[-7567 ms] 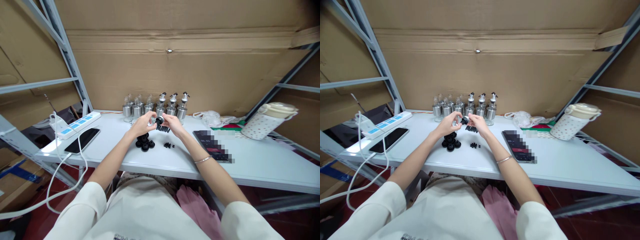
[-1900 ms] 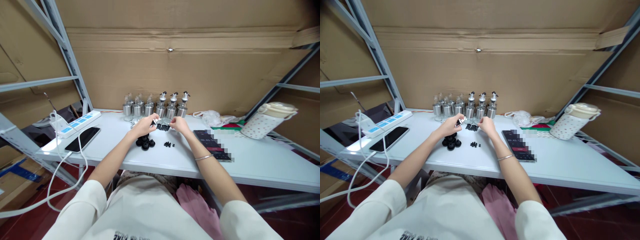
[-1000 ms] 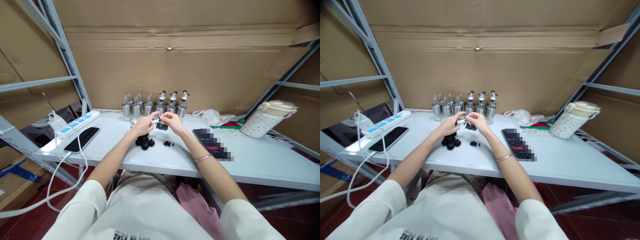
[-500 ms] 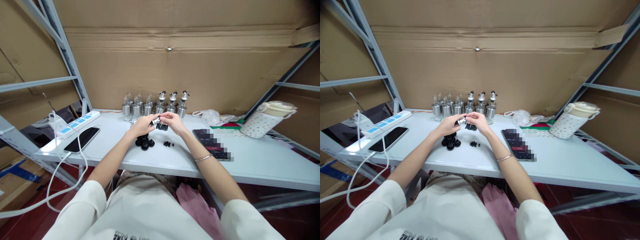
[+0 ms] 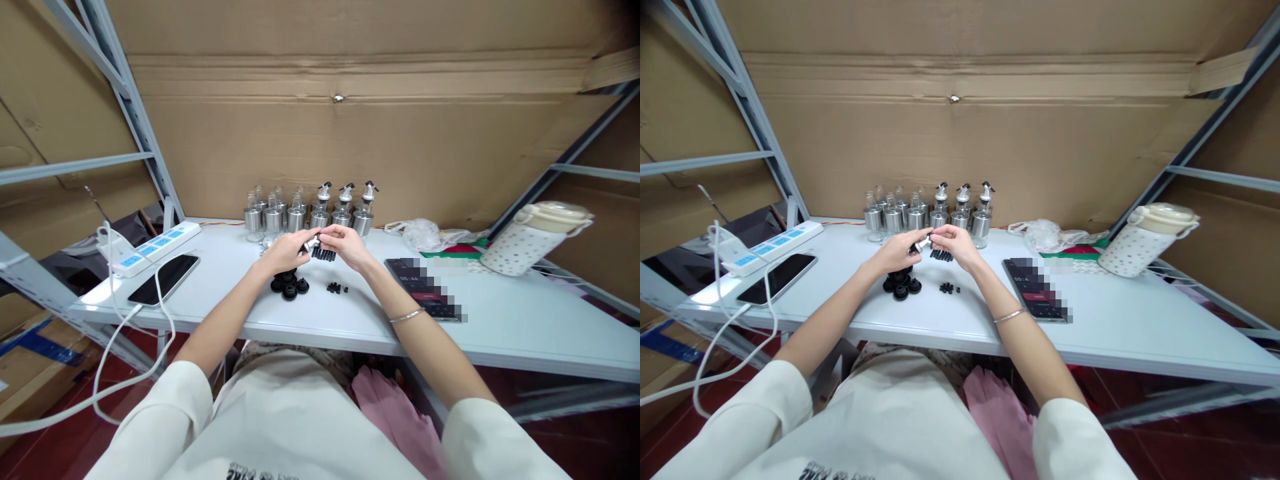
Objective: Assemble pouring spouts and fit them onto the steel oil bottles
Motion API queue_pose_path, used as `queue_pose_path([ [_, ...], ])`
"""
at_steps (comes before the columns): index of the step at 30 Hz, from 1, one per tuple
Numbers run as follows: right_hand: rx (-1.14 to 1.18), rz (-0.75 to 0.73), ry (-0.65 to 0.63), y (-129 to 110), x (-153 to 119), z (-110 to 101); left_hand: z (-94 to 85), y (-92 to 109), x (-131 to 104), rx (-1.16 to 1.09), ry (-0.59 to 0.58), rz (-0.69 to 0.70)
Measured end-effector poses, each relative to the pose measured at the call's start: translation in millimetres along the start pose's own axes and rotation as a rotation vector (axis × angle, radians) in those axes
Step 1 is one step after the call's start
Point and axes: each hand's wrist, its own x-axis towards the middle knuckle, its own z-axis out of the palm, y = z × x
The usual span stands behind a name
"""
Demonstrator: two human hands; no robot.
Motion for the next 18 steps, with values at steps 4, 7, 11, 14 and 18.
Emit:
queue_pose_path([
  [4,-0.010,0.000,-0.038,-3.1,-2.8,1.9,-1.1,1.0,0.4,-0.037,0.006,0.006],
  [7,-0.008,-0.003,-0.050,-4.7,-4.1,3.1,-1.2,0.8,0.4,-0.052,0.016,0.003],
  [11,0.004,-0.002,-0.025,-2.9,-3.5,2.7,0.2,-0.2,0.2,-0.049,0.011,0.006],
  [14,-0.003,-0.003,-0.023,-0.9,-2.8,2.2,1.5,-1.1,-0.3,-0.042,0.005,0.005],
  [18,-0.007,-0.016,-0.024,0.5,-2.1,2.6,2.4,-1.9,-0.5,-0.057,0.006,0.013],
])
